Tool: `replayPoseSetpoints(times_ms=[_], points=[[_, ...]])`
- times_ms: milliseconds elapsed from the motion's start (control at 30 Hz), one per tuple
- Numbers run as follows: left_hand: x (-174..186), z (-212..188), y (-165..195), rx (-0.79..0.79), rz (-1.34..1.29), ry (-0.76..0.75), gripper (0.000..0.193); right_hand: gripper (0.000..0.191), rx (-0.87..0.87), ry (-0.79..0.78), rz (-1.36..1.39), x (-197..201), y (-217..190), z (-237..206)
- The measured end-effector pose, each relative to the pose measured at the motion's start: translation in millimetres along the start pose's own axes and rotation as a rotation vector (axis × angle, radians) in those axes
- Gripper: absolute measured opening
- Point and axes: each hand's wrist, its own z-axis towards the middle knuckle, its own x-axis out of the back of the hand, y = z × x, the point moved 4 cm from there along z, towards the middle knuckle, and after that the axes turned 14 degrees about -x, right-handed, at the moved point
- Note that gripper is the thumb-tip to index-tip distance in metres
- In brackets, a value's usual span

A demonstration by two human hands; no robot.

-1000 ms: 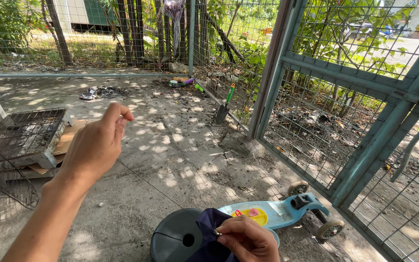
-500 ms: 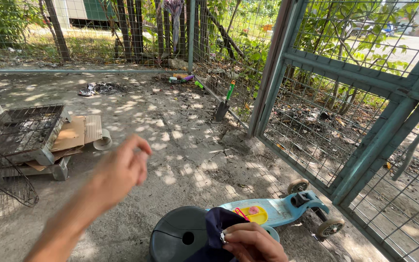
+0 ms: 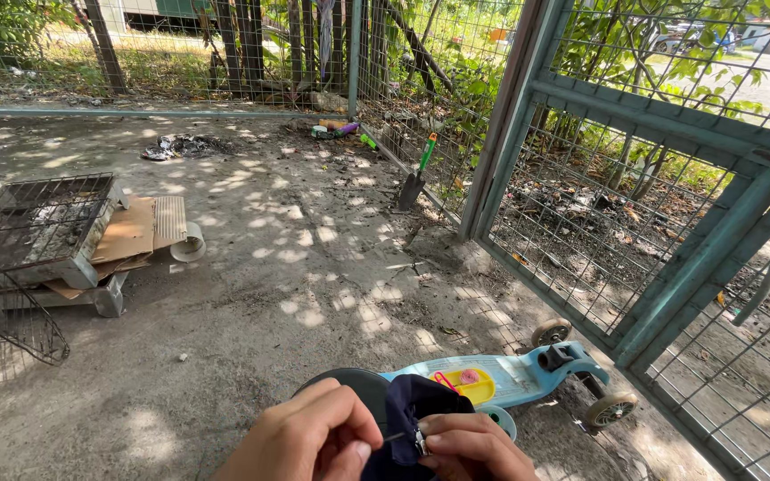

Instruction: The person hand-sews a button onto a dark garment using a needle and thread. They repeatedly pass the needle through the fabric and button, pull the thread taut, and finish by trimming the thread with scissors.

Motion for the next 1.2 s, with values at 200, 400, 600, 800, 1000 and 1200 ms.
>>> replayPoseSetpoints(times_ms=[200,400,600,800,1000,1200], points=[[-8,5,4,-0.168,0.024,-0.002,0.005,0.027,0.025,0.020,-0.023,-1,-9,3],[-14,1,-7,-0.135,0.052,-0.001,0.006,0.029,0.043,0.029,-0.013,-2,-17,5],[-16,1,-7,-0.091,0.102,0.004,0.007,0.028,0.071,0.007,-0.002,-3,-23,9],[-13,3,-2,0.019,0.054,-0.034,0.003,0.023,0.048,0.010,-0.009,-3,-26,11],[-13,2,0,0.081,-0.128,-0.004,0.006,0.019,-0.065,-0.066,0.117,2,-16,5],[-21,1,-4,0.080,-0.185,0.002,0.008,0.021,-0.130,-0.098,0.202,0,-5,-1]])
